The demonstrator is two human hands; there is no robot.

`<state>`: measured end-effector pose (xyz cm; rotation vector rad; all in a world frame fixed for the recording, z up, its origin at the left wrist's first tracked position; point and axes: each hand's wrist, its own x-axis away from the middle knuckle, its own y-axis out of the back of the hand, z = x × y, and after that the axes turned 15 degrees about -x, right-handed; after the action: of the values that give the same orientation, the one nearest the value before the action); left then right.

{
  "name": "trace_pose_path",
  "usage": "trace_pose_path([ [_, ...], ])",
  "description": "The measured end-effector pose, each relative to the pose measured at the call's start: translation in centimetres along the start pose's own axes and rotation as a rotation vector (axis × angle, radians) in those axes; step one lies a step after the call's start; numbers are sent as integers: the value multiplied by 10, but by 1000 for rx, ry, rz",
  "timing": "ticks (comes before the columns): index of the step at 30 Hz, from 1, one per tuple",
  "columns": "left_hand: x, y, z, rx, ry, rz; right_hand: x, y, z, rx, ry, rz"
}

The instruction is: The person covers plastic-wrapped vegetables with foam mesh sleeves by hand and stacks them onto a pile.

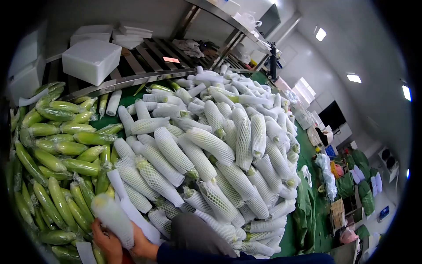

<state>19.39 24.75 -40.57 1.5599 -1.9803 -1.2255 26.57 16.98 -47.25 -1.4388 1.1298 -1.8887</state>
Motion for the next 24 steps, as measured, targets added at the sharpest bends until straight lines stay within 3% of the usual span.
trace_pose_path([
  [1,2,5,-1,26,25,106,2,4,13,57,39,-48],
  [2,2,6,2,71,-27,150,4,4,45,-78,-20,49],
  [3,5,5,6,119,-76,196,6,-2,96,-211,-80,144],
  [4,13,-3,17,137,-49,221,8,-13,157,-206,-73,86],
  [5,20,-10,28,103,-54,265,16,-53,199,78,444,-147],
  [7,30,-18,44,33,-62,351,32,-88,350,147,669,-317],
  [9,36,-17,50,39,-45,386,79,-147,492,1133,1091,-486],
  [10,38,-18,52,58,-33,407,101,-169,544,1714,1314,-760],
  [11,39,-19,54,79,-25,430,120,-186,575,1981,1410,-1039],
  [13,41,-25,58,59,-30,479,143,-204,589,2130,1463,-1261],
  [16,38,-29,60,25,-27,467,146,-203,575,2187,1656,-1309],
  [17,40,-31,61,14,-18,451,139,-196,563,2237,1691,-1183],
  [20,43,-36,71,-78,-51,413,105,-175,459,2450,1755,-412],
  [23,71,-76,91,271,59,570,74,-139,321,2427,1442,194],
  [24,76,-79,89,282,42,641,68,-134,272,2378,1074,149],
])
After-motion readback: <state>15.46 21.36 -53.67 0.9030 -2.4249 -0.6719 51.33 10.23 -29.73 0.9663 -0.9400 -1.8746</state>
